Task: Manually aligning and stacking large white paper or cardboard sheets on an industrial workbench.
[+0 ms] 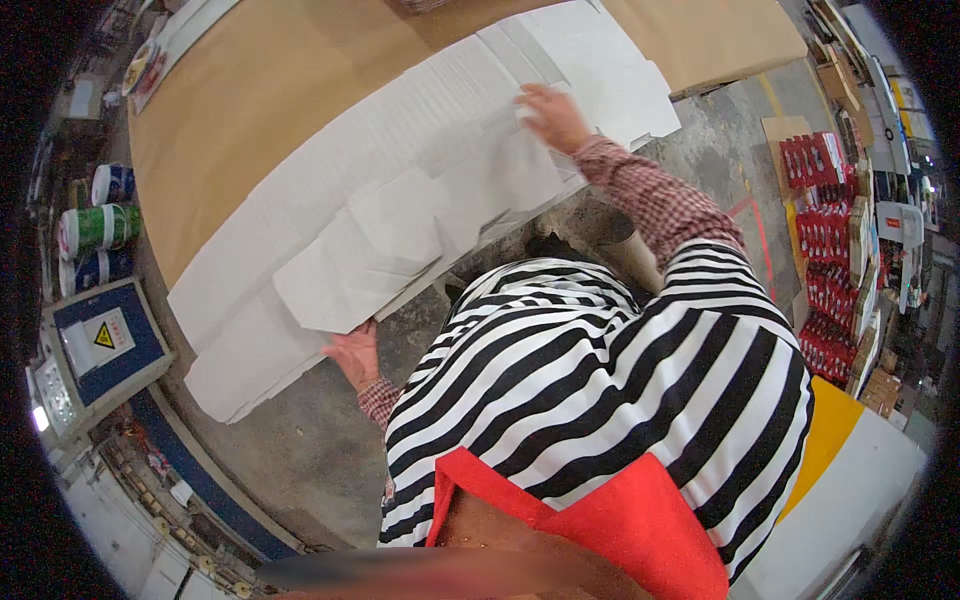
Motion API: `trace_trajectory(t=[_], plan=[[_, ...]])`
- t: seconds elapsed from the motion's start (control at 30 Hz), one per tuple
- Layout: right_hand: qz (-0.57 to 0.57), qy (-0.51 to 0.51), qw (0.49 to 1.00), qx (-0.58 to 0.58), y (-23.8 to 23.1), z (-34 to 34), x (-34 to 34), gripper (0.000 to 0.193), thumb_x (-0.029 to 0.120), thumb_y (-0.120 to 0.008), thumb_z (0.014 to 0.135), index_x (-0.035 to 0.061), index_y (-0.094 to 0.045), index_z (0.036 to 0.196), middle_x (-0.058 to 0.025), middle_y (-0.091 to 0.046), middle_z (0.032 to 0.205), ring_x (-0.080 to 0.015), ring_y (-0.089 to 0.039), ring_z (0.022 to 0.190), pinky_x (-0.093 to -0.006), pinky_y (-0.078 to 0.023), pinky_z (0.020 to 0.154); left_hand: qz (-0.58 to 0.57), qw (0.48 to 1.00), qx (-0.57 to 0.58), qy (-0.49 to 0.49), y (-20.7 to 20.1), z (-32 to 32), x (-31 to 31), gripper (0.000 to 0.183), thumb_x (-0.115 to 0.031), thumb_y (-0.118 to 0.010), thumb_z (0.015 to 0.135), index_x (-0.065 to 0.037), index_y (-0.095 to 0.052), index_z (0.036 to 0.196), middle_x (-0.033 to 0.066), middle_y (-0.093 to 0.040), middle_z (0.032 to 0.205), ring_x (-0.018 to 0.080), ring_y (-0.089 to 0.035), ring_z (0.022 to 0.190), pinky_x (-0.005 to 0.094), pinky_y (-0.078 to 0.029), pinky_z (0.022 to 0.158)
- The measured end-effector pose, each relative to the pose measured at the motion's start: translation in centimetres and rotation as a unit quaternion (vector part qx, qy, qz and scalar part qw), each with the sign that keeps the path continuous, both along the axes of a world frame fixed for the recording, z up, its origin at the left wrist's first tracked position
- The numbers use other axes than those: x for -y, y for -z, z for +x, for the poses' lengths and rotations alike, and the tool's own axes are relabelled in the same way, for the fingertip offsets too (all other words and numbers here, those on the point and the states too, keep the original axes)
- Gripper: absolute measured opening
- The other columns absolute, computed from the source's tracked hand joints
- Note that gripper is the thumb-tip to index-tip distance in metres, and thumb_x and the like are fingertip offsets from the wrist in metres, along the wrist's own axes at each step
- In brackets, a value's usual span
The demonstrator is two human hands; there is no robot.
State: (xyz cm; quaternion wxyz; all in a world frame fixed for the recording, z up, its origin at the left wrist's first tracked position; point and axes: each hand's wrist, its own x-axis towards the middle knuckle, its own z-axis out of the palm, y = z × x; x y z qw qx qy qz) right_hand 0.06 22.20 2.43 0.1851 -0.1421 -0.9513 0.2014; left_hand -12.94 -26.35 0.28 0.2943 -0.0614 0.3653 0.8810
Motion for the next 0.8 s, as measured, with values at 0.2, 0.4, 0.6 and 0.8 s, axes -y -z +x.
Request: trace_trajectory(t=[0.2, 0.4, 0.6, 0.8], plan=[[0.013, 0.137, 0.977, 0.165, 3.5, 10.7, -10.4, 0.039, 0.027, -0.06, 0.076, 0.0083, -0.052, 0.11, -0.0104, -0.052, 0.114, -0.0264, -0.053, 0.098, -0.0369, -0.042, 0.083, 0.076, 0.955, 0.073, -0.278, 1.6, 4.9, -3.5, 0.112, -0.079, -0.052, 0.045, -0.007, -0.034, 0.129, 0.0099, -0.036, 0.132, 0.0278, -0.035, 0.118, 0.0459, -0.024, 0.1], [0.017, 0.045, 0.986, 0.159, 3.3, 9.3, -11.4, 0.029, 0.028, -0.059, 0.076, 0.0082, -0.055, 0.097, -0.0084, -0.057, 0.102, -0.0254, -0.055, 0.091, -0.0387, -0.04, 0.079, 0.301, 0.933, 0.016, -0.197, 6.1, 7.3, -9.3, 0.089, -0.068, -0.05, 0.065, -0.003, -0.038, 0.125, 0.012, -0.043, 0.126, 0.0276, -0.04, 0.115, 0.0413, -0.029, 0.098], [0.035, -0.017, 0.987, 0.157, 2.2, 7.6, -12.4, 0.03, 0.029, -0.06, 0.074, 0.0082, -0.056, 0.096, -0.0089, -0.059, 0.096, -0.0284, -0.057, 0.082, -0.0389, -0.043, 0.07, -0.214, 0.933, -0.018, -0.287, 2.1, 6.6, -17.0, 0.05, -0.017, -0.064, 0.077, 0.009, -0.043, 0.115, 0.0124, -0.05, 0.117, 0.0212, -0.049, 0.102, 0.0327, -0.04, 0.087], [0.037, 0.009, 0.993, 0.11, 4.0, 9.7, -13.3, 0.023, 0.024, -0.062, 0.071, 0.0083, -0.057, 0.086, -0.0098, -0.06, 0.081, -0.0298, -0.057, 0.072, -0.0402, -0.044, 0.062, -0.339, 0.86, -0.142, -0.354, -2.7, 9.5, -21.3, 0.038, -0.006, -0.063, 0.076, 0.01, -0.048, 0.108, 0.0126, -0.053, 0.107, 0.0198, -0.053, 0.091, 0.0332, -0.043, 0.08]])
